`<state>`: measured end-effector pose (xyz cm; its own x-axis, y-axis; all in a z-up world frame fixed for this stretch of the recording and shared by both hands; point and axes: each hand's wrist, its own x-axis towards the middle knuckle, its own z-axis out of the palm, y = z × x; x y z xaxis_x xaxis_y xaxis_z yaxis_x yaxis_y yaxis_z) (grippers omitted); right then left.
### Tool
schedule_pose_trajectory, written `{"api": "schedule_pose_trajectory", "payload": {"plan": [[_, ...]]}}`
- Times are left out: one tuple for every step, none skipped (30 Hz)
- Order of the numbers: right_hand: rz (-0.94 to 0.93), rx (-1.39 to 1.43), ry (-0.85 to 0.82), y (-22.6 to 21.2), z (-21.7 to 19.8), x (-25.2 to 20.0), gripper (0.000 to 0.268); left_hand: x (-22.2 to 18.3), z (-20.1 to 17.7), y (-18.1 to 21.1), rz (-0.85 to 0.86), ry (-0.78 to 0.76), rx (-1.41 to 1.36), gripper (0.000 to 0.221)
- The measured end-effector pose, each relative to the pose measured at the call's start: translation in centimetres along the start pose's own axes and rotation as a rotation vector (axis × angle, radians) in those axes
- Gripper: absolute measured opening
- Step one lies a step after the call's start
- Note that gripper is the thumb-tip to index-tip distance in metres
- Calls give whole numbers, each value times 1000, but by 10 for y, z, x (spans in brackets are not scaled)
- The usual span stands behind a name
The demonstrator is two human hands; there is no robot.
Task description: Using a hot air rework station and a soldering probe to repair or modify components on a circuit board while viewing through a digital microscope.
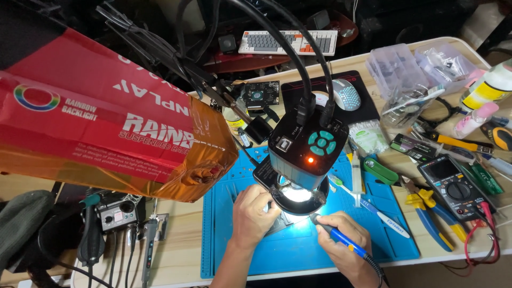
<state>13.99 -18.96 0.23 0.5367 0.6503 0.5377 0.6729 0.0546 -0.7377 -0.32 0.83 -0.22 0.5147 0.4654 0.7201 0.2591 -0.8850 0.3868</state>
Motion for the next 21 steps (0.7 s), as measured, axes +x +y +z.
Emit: {"api": "schedule_pose_trajectory", "payload": {"plan": [[15,7,-6,-1,-1,1,17,0,0,0,0,3,3,18],[16,7,-6,-1,0,1,17,0,0,0,0,2,3,18],[10,13,2,-1,0,1,16,-1,0,1,-6,-1,-1,18],[5,19,9,-2,1,2,16,-1,0,1,-11,-5,-4,18],[5,19,9,-1,1,1,16,0,0,0,-11,-5,-5,18],[2,18,9,-1,1,1,16,0,0,0,-8,-4,-3,18],[0,17,9,0,1,1,16,0,0,0,-4,-3,-1,18],[-1,18,9,1,2,0,16,0,0,0,-3,-2,-1,18],[-12,16,10,3,2,-1,16,0,0,0,-2,2,2,18],[-22,16,10,4,2,-2,16,0,0,0,-1,6,6,18],[-23,16,10,3,2,-1,16,0,0,0,-1,6,7,18],[-20,8,9,2,2,-1,17,0,0,0,-5,2,2,18],[-17,0,8,1,1,-1,18,0,0,0,-10,-2,-3,18],[-17,0,9,0,1,0,18,0,0,0,-9,-1,-3,18],[-4,11,4,-2,0,1,17,0,0,-1,-2,3,2,19],[10,22,0,-3,0,2,16,0,0,-1,5,8,8,20],[10,22,1,-3,0,2,16,0,0,0,6,8,8,20],[5,20,1,-2,0,2,15,1,-1,0,11,6,9,20],[0,18,0,-2,0,2,15,1,-1,0,15,4,10,19],[0,18,1,-2,0,2,15,1,-1,0,16,4,10,19],[-4,20,4,-2,0,1,15,0,0,-1,19,7,9,19]]}}
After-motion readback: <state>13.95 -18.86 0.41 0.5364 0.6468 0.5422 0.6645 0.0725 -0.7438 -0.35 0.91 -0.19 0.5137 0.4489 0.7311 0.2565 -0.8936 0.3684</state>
